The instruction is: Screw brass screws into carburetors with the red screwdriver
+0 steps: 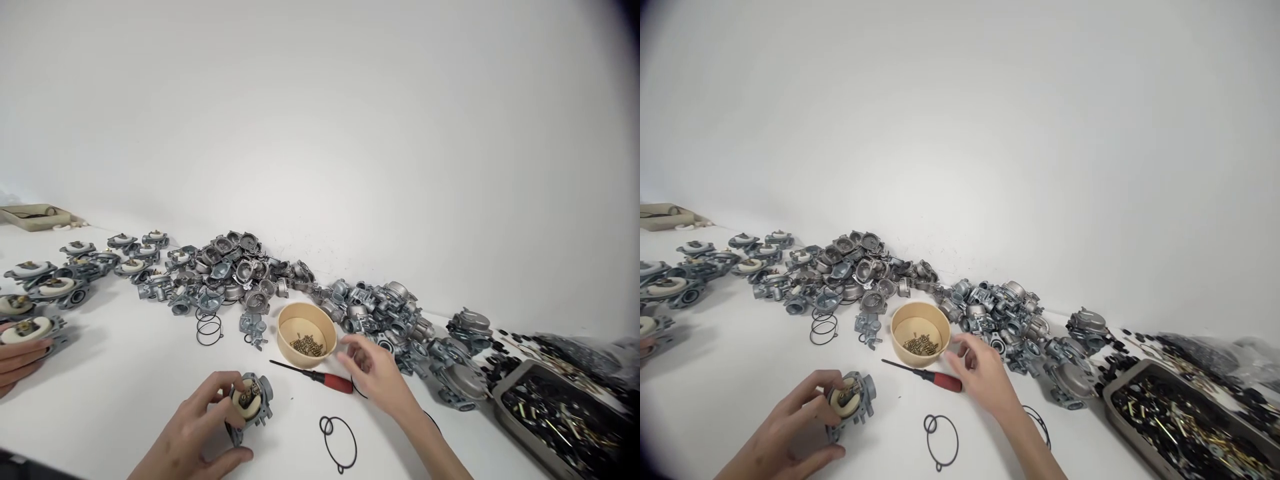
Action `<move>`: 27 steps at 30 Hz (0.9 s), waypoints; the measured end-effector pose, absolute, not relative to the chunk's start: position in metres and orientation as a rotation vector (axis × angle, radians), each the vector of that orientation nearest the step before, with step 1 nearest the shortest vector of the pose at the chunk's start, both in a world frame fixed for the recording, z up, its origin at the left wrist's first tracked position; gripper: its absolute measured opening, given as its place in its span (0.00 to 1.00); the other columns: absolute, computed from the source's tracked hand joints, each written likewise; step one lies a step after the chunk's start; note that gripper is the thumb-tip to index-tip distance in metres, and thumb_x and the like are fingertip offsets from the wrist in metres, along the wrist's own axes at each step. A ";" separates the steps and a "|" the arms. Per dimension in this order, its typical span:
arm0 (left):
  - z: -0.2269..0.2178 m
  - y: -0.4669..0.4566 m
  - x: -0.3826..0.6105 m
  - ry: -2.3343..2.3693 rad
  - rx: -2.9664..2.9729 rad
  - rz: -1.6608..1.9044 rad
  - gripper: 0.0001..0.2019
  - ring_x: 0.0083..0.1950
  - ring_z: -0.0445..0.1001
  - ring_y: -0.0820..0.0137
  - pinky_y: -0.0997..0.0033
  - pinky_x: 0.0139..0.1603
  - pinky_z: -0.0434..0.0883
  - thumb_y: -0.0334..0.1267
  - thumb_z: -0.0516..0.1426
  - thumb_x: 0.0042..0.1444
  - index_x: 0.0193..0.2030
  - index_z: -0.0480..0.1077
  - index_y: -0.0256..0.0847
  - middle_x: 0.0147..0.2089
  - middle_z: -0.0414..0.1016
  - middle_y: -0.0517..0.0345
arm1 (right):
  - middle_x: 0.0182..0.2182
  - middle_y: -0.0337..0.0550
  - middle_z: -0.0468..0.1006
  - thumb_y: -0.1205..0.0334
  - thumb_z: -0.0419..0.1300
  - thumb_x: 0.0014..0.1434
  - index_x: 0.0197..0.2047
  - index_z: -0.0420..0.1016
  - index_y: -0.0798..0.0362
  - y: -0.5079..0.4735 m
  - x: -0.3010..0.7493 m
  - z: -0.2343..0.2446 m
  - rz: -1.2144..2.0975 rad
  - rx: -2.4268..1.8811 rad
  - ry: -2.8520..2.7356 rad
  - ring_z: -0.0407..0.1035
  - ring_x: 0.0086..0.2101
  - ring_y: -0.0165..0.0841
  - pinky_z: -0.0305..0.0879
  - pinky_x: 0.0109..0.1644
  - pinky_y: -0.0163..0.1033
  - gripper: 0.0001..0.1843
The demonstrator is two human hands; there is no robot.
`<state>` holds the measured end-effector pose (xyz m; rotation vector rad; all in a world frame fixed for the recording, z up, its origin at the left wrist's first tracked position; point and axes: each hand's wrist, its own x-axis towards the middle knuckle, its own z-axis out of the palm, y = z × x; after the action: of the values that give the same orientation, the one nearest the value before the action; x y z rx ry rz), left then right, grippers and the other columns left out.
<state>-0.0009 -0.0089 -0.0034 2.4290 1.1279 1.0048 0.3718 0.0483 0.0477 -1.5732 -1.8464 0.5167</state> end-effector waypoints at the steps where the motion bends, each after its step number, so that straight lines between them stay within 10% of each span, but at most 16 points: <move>1: -0.002 -0.008 -0.001 1.122 2.420 0.999 0.03 0.54 0.84 0.58 0.66 0.53 0.82 0.41 0.64 0.66 0.43 0.74 0.48 0.64 0.74 0.46 | 0.33 0.44 0.81 0.40 0.59 0.67 0.52 0.74 0.49 0.054 0.369 0.046 0.598 -1.573 -1.709 0.75 0.28 0.39 0.69 0.31 0.41 0.22; 7: -0.001 -0.005 -0.001 1.056 2.425 1.018 0.02 0.53 0.82 0.62 0.68 0.53 0.80 0.36 0.60 0.69 0.44 0.71 0.47 0.63 0.72 0.45 | 0.18 0.33 0.77 0.46 0.58 0.63 0.64 0.63 0.53 0.083 0.336 0.030 1.005 -1.623 -1.443 0.68 0.12 0.36 0.51 0.12 0.33 0.30; 27: -0.012 -0.006 0.001 1.109 2.304 1.084 0.06 0.54 0.81 0.58 0.66 0.53 0.80 0.40 0.61 0.67 0.36 0.75 0.48 0.62 0.77 0.48 | 0.19 0.33 0.75 0.58 0.56 0.64 0.77 0.55 0.51 0.042 0.331 0.023 0.482 -1.597 -1.574 0.69 0.19 0.38 0.69 0.28 0.41 0.40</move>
<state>0.0007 -0.0065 -0.0117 2.3038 1.1091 1.0839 0.3305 0.0419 0.0228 -1.5968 -1.5743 0.4817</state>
